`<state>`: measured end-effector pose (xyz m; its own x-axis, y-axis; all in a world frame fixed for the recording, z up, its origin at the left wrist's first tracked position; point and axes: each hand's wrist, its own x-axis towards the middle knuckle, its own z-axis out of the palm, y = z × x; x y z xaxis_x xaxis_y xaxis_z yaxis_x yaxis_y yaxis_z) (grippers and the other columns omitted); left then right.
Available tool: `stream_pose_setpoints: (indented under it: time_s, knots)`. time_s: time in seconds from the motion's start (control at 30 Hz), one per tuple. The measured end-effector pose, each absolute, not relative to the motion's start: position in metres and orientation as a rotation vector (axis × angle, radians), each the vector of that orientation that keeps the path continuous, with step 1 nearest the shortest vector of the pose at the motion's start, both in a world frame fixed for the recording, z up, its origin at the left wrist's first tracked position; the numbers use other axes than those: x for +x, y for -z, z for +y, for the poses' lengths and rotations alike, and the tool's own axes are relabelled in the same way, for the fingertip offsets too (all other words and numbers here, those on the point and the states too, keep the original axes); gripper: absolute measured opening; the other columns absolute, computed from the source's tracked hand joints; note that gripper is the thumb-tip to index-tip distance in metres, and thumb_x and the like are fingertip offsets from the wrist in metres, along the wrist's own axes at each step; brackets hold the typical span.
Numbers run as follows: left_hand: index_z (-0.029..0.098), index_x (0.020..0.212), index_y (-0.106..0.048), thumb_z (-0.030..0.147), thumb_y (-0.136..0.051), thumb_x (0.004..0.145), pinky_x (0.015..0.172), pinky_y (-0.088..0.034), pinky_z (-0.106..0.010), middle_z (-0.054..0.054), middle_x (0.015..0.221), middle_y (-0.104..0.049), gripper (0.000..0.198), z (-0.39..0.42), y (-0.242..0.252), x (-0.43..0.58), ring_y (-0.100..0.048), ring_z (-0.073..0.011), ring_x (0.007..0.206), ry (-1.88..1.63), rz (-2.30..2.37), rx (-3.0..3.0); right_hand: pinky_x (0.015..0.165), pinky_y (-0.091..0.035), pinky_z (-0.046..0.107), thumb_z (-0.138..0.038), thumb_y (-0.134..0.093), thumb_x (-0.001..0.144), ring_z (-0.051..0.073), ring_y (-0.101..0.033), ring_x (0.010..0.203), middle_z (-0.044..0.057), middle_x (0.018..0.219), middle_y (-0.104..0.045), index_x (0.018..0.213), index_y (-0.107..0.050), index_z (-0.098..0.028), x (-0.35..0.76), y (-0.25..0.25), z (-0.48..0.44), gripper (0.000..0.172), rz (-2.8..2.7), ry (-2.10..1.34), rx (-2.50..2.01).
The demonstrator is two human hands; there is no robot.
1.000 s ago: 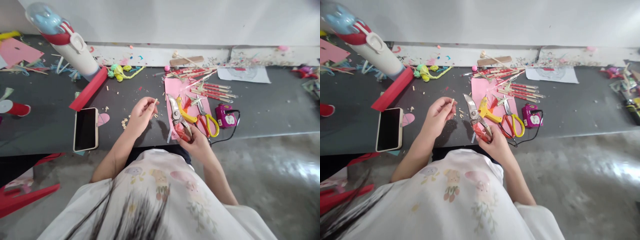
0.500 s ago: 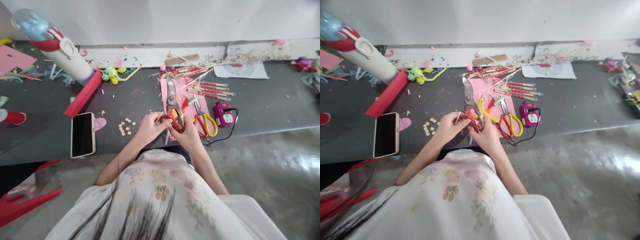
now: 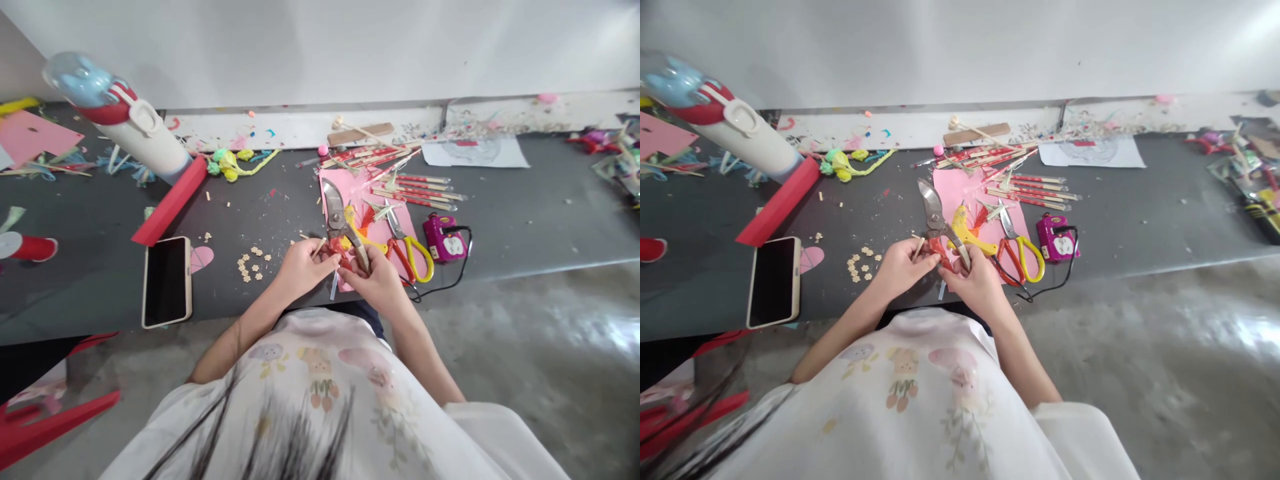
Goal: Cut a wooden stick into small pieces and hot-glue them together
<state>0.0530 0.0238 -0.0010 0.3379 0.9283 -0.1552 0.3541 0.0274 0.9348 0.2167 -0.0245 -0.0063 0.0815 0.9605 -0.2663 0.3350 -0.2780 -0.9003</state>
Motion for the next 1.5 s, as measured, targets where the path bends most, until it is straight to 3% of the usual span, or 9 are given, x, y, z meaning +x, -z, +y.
stream_pose_setpoints:
  time_s: [0.6,0.8,0.9,1.27,1.5]
  knots:
    - [0.017,0.063,-0.047,0.041,-0.060,0.080,0.049,-0.022,-0.023,0.007,0.055,-0.031,0.032,0.019,0.008,0.054,-0.027,-0.0070,0.052,-0.698,1.183,1.571,0.055,-0.037,0.025,-0.054,-0.061,0.079,0.012,-0.046,0.058,-0.005,0.066,-0.049,0.102,-0.052,-0.021,0.225,0.009,-0.025,0.041,-1.463,-1.129,-1.820]
    - [0.018,0.059,-0.039,0.041,-0.060,0.078,0.049,-0.022,-0.023,0.007,0.053,-0.031,0.036,0.017,0.006,0.055,-0.027,-0.0066,0.050,-0.666,1.209,1.579,0.057,-0.037,0.026,-0.053,-0.063,0.076,0.013,-0.047,0.059,-0.004,0.068,-0.053,0.091,-0.049,-0.021,0.229,0.001,-0.021,0.038,-1.631,-1.075,-1.886]
    - [0.018,0.061,-0.044,0.040,-0.060,0.078,0.049,-0.023,-0.023,0.007,0.054,-0.033,0.032,0.017,0.005,0.055,-0.029,-0.0069,0.051,-0.647,1.221,1.588,0.056,-0.035,0.026,-0.053,-0.064,0.075,0.012,-0.046,0.057,-0.005,0.064,-0.050,0.085,-0.047,-0.022,0.229,-0.002,-0.019,0.037,-1.646,-1.079,-1.874]
    - [0.017,0.065,-0.052,0.039,-0.059,0.079,0.047,-0.022,-0.023,0.007,0.054,-0.032,0.027,0.016,0.001,0.051,-0.028,-0.0070,0.050,-0.634,1.211,1.580,0.051,-0.033,0.024,-0.050,-0.069,0.074,0.009,-0.039,0.055,-0.007,0.063,-0.043,0.094,-0.053,-0.021,0.235,0.000,-0.019,0.039,-1.482,-1.256,-1.712]
    - [0.015,0.073,-0.060,0.040,-0.058,0.080,0.047,-0.024,-0.022,0.007,0.055,-0.038,0.026,0.015,0.002,0.049,-0.030,-0.0070,0.050,-0.581,1.160,1.584,0.051,-0.037,0.024,-0.040,-0.069,0.074,0.009,-0.045,0.053,-0.006,0.065,-0.052,0.095,-0.052,-0.020,0.235,-0.005,-0.020,0.034,-1.387,-1.402,-1.618]
